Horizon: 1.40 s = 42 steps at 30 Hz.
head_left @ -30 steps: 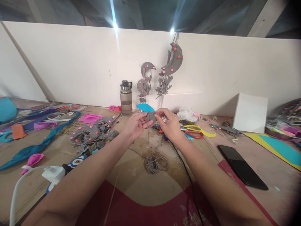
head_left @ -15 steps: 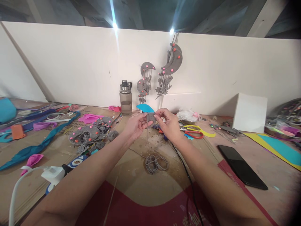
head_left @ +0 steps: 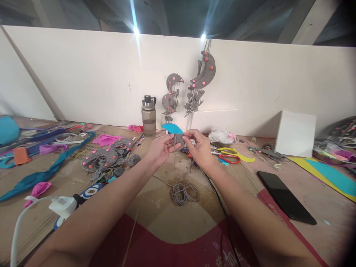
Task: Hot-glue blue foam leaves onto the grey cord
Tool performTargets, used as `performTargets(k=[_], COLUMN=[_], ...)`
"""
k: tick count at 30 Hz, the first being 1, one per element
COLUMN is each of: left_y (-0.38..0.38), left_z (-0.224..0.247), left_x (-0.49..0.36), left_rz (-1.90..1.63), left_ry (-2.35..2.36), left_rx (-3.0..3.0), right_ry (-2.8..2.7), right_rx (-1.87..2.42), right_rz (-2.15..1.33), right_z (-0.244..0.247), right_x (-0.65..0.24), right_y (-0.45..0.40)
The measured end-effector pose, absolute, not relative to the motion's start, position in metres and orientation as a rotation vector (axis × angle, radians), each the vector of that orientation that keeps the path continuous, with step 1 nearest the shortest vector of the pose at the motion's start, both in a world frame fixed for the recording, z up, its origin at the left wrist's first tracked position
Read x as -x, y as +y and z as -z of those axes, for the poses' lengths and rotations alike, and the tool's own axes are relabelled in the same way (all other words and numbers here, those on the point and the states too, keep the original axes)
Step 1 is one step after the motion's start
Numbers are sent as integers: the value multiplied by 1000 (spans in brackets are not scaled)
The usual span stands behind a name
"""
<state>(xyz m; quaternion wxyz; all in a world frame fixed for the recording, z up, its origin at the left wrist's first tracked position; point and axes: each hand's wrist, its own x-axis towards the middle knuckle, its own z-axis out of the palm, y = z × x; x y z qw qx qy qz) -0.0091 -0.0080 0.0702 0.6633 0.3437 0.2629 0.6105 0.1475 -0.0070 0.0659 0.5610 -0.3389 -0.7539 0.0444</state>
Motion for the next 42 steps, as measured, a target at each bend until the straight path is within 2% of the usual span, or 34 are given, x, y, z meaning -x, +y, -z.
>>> performTargets(k=[10, 26, 36, 42], left_y=[-16, -17, -2, -9], left_z=[-72, -71, -59, -62], left_x=[5, 4, 10, 11], left_rz=[-1575, -1538, -1662, -1785], left_ry=[688, 692, 713, 904], left_rx=[-1015, -1060, -1065, -1303], right_ry=[-1626, -1519, -1553, -1554], right_rx=[872, 836, 958, 805], right_rz=[-304, -575, -484, -952], right_z=[-65, -62, -61, -43], right_x=[-139, -137, -127, -104], right_y=[-9, 1, -11, -11])
